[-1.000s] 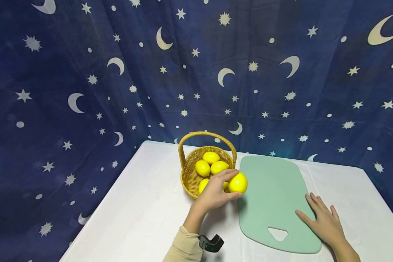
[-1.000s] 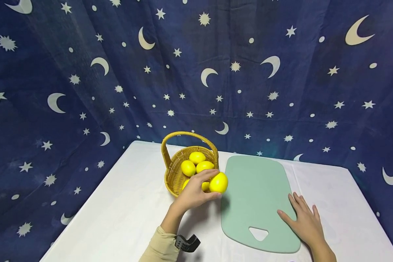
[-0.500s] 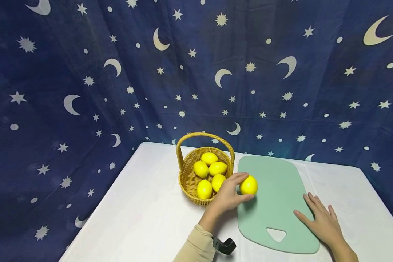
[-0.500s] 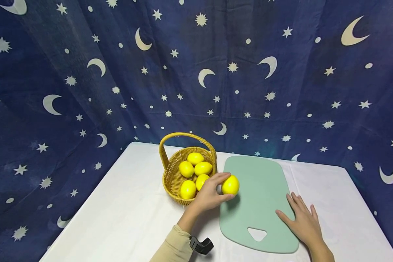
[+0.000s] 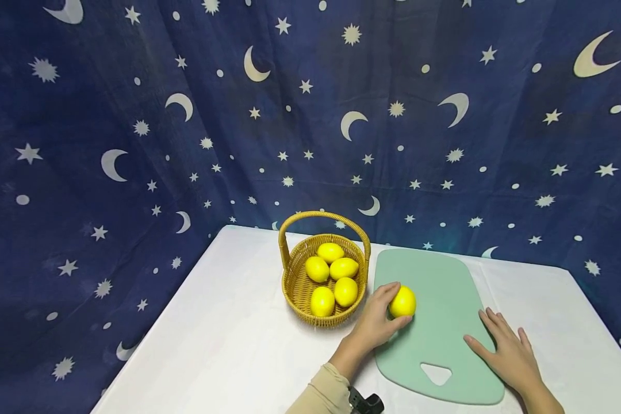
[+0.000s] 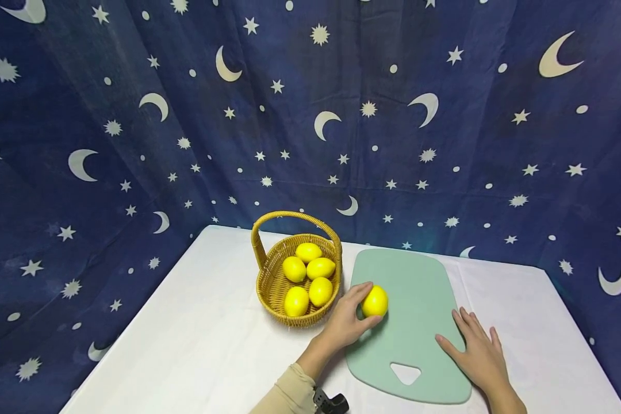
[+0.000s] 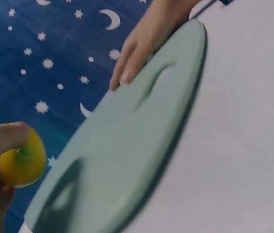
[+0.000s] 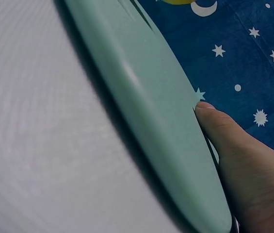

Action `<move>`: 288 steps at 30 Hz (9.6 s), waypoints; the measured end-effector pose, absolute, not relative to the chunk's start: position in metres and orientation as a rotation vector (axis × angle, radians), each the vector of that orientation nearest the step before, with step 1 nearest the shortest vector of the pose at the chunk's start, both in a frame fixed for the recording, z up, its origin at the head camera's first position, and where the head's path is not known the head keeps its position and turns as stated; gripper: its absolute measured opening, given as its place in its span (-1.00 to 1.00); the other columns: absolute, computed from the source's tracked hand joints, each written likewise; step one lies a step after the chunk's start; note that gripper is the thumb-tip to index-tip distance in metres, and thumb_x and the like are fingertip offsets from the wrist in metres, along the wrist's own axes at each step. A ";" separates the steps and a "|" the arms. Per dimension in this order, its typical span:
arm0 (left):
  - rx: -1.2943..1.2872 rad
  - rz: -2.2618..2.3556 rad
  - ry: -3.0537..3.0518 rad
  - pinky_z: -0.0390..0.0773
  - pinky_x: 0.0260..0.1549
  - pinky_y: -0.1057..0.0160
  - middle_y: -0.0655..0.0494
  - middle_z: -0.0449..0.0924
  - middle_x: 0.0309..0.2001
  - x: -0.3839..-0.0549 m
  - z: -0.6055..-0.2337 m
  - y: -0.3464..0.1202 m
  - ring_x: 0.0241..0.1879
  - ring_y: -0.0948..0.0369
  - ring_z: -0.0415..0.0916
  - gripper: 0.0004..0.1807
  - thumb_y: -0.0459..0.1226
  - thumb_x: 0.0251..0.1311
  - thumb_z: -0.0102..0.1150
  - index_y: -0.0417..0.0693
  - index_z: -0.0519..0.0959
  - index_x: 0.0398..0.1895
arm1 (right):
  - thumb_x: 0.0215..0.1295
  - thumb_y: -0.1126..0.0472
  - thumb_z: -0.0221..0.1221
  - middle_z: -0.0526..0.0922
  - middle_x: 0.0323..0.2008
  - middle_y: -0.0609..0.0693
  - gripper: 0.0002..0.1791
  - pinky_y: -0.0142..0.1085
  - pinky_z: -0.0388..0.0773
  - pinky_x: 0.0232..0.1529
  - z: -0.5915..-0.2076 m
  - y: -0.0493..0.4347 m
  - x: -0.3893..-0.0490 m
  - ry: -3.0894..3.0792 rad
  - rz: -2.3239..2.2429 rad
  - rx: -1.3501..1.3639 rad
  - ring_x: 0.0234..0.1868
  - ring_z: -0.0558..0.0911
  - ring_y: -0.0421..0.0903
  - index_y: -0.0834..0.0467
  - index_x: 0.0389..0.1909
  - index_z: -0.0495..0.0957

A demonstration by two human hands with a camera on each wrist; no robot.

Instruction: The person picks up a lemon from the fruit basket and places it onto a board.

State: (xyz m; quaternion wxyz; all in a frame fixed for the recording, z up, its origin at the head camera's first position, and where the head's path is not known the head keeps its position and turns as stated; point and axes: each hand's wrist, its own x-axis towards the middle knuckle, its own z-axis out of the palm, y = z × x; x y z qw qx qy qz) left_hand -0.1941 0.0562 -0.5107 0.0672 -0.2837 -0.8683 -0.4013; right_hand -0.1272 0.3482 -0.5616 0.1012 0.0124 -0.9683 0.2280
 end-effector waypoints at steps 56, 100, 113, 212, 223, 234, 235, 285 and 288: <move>-0.571 -1.268 -2.652 0.15 0.40 0.21 -0.01 0.04 0.48 -0.206 -0.548 0.053 0.45 0.17 0.04 -0.26 -0.14 0.32 0.04 -0.12 0.01 0.48 | 0.24 -0.17 0.13 0.13 0.36 0.43 -0.13 0.19 -0.58 0.40 -0.562 0.348 -0.126 -2.831 0.686 0.035 0.47 -0.09 0.29 0.30 0.39 0.14; -0.923 -1.302 -2.415 0.34 0.30 0.22 0.22 0.39 0.29 -0.195 -0.450 -0.018 0.30 0.25 0.32 -0.49 -0.18 0.22 0.19 0.00 0.44 0.26 | 0.25 -0.20 0.11 0.17 0.33 0.44 -0.13 0.20 -0.61 0.39 -0.567 0.348 -0.124 -2.838 0.682 0.001 0.45 -0.04 0.33 0.34 0.36 0.17; -0.798 -1.169 -2.839 0.34 0.29 0.02 0.10 0.38 0.31 -0.212 -0.460 -0.095 0.31 0.09 0.31 -0.31 -0.09 0.15 0.26 0.05 0.31 0.36 | 0.25 -0.20 0.11 0.17 0.33 0.44 -0.13 0.16 -0.62 0.40 -0.567 0.346 -0.124 -2.833 0.674 0.003 0.47 -0.07 0.28 0.32 0.37 0.17; -1.076 -1.086 -2.715 0.35 0.28 0.31 0.23 0.38 0.30 -0.178 -0.455 -0.001 0.29 0.31 0.32 -0.18 0.08 -0.03 0.37 0.06 0.35 0.33 | 0.27 -0.20 0.08 0.16 0.33 0.44 -0.14 0.19 -0.62 0.39 -0.562 0.347 -0.125 -2.849 0.673 -0.007 0.47 -0.09 0.30 0.33 0.36 0.15; -1.127 -0.929 -2.749 0.38 0.25 0.29 0.27 0.36 0.30 -0.173 -0.495 0.024 0.28 0.34 0.33 -0.18 0.13 0.00 0.31 0.03 0.34 0.34 | 0.27 -0.22 0.08 0.16 0.33 0.46 -0.13 0.23 -0.61 0.37 -0.561 0.347 -0.125 -2.866 0.678 -0.012 0.45 -0.07 0.34 0.34 0.36 0.15; -1.023 -1.153 -2.666 0.37 0.27 0.29 0.23 0.33 0.31 -0.165 -0.535 0.021 0.28 0.32 0.32 -0.16 0.12 0.06 0.27 -0.02 0.27 0.37 | 0.27 -0.23 0.07 0.15 0.34 0.45 -0.12 0.25 -0.60 0.37 -0.563 0.345 -0.127 -2.887 0.688 -0.021 0.43 -0.04 0.36 0.34 0.37 0.15; -1.010 -1.180 -2.650 0.37 0.27 0.29 0.23 0.32 0.32 -0.164 -0.538 0.022 0.28 0.32 0.31 -0.15 0.13 0.06 0.26 -0.02 0.26 0.37 | 0.27 -0.23 0.07 0.15 0.34 0.44 -0.12 0.24 -0.61 0.37 -0.563 0.345 -0.126 -2.886 0.687 -0.023 0.44 -0.05 0.35 0.34 0.37 0.15; -0.951 -1.236 -2.483 0.35 0.29 0.23 0.14 0.22 0.33 -0.167 -0.545 0.020 0.32 0.22 0.25 -0.14 0.01 0.01 0.37 -0.01 0.23 0.36 | 0.27 -0.20 0.08 0.17 0.33 0.44 -0.14 0.19 -0.60 0.39 -0.562 0.348 -0.127 -2.849 0.664 -0.001 0.46 -0.06 0.32 0.32 0.38 0.15; -0.995 -1.120 -2.436 0.36 0.29 0.26 0.15 0.21 0.32 -0.164 -0.534 0.020 0.30 0.24 0.27 -0.14 0.00 0.00 0.38 0.00 0.23 0.37 | 0.27 -0.19 0.09 0.17 0.33 0.44 -0.15 0.21 -0.58 0.39 -0.563 0.347 -0.126 -2.850 0.669 -0.003 0.45 -0.05 0.32 0.32 0.37 0.15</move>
